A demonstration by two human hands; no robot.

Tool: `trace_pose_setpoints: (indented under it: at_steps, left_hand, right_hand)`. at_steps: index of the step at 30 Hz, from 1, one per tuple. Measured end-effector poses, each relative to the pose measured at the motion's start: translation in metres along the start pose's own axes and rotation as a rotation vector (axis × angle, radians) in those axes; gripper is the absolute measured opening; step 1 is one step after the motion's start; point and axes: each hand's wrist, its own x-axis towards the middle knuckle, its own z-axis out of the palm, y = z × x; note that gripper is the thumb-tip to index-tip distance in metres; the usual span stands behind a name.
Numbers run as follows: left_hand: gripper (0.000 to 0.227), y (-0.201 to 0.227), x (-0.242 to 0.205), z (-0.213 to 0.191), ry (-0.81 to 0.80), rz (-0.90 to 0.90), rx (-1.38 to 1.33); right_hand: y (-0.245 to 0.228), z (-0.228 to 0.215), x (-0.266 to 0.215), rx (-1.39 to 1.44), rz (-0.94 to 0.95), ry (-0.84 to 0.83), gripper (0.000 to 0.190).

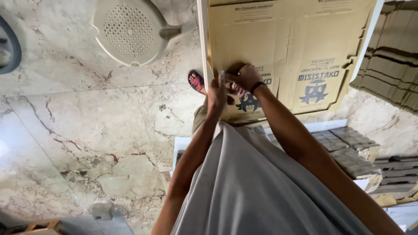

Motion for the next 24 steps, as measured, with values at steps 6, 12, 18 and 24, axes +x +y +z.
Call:
trace_pose_setpoints:
  at_steps: [6,12,18,24]
  left_hand:
    - [0.069,-0.026,0.03,-0.012,-0.038,-0.071,0.13]
    - [0.057,-0.044,0.076,-0.018,0.049,-0.239,0.025]
    - [0.058,-0.01,0.036,-0.045,-0.02,-0.233,0.144]
    - [0.068,0.017,0.018,-0.02,-0.099,-0.049,-0.021]
  right_hand:
    - [0.021,0.012,0.008,0.069,0.002,0.01,0.063]
    - [0.007,0.003,0.005,0.089,0.028,-0.052,0.056]
    - [-0.006,-0.002,-0.007,0.374,0.086,-0.16,0.071]
    - [0.01,0.001,0.004,0.046,-0.014,-0.042,0.036]
